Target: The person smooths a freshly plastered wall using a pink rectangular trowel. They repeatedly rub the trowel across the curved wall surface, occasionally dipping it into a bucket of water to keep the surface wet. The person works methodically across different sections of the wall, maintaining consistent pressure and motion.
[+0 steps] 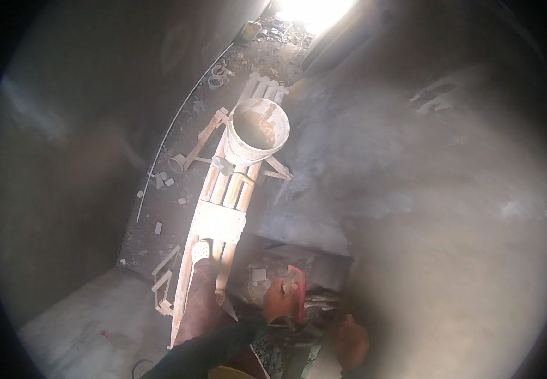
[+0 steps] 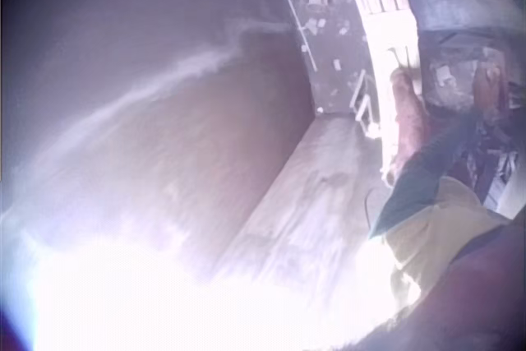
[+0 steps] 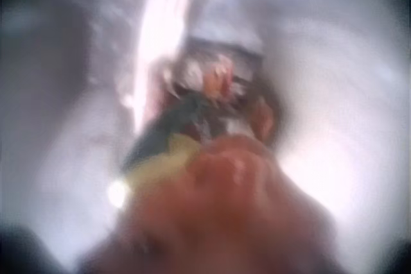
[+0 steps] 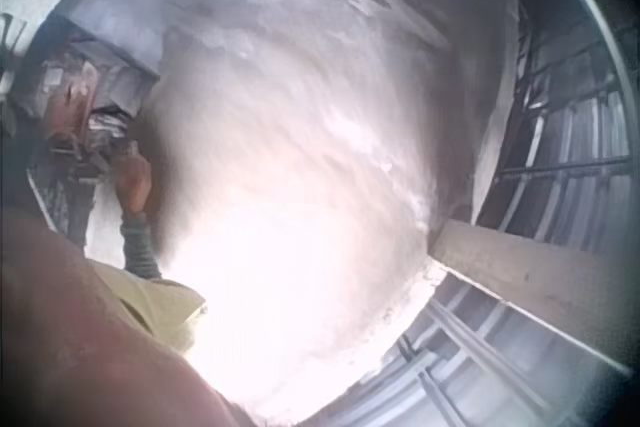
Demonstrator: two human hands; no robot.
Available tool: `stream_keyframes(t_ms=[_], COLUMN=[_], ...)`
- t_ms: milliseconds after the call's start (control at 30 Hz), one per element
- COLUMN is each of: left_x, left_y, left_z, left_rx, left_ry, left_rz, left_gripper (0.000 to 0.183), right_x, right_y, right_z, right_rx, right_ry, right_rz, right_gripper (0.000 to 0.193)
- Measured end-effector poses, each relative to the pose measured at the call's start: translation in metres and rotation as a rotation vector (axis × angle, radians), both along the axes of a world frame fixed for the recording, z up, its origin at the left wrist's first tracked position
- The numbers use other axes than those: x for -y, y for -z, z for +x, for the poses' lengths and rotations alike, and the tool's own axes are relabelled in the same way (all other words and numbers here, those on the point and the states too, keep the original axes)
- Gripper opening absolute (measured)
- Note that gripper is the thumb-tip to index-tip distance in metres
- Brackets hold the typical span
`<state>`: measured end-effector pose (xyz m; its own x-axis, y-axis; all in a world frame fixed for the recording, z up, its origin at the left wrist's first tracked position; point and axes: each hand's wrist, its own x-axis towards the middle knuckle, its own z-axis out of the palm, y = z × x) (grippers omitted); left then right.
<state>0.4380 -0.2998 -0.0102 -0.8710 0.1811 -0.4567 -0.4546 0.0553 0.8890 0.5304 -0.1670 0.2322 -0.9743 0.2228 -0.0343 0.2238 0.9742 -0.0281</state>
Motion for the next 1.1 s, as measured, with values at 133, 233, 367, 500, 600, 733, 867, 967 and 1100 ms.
stream_keyframes(t_ms=[133, 233, 367, 500, 600, 733, 867, 967, 1100], left_x=[0.019, 0.037, 0.061, 0.059, 0.065, 0.077, 0.089, 0.098, 0.091], left_y=[0.039, 0.055, 0.061, 0.086, 0.101, 0.12, 0.135, 0.131, 0.146], left_z=[-0.01, -0.021, -0.037, -0.035, -0.042, -0.046, -0.057, -0.068, -0.062], left_rx=[-0.046, 0.042, 0.18, 0.186, 0.2, 0.256, 0.206, 0.205, 0.23], left_ry=[-0.088, -0.105, -0.045, -0.123, -0.226, -0.299, -0.393, -0.377, -0.371], left_rz=[0.104, 0.187, 0.177, 0.211, 0.282, 0.338, 0.326, 0.292, 0.275], left_gripper=[0.037, 0.04, 0.046, 0.052, 0.053, 0.051, 0.049, 0.049, 0.05], right_x=[-0.017, -0.03, -0.016, -0.015, 0.025, 0.063, 0.089, 0.099, 0.107], right_y=[0.053, 0.103, 0.18, 0.26, 0.281, 0.307, 0.327, 0.337, 0.348], right_z=[-0.026, -0.049, -0.042, -0.004, -0.019, -0.001, 0.002, -0.003, -0.006], right_rx=[0.02, 0.148, 0.276, 0.422, 1.098, 1.206, 1.193, 1.18, 1.164], right_ry=[-0.007, -0.073, -0.005, -0.025, 0.507, 0.481, 0.457, 0.453, 0.449], right_rz=[-0.069, -0.206, -0.434, -0.521, -0.47, -0.641, -0.714, -0.743, -0.768], right_gripper=[0.038, 0.038, 0.044, 0.06, 0.081, 0.081, 0.081, 0.081, 0.081])
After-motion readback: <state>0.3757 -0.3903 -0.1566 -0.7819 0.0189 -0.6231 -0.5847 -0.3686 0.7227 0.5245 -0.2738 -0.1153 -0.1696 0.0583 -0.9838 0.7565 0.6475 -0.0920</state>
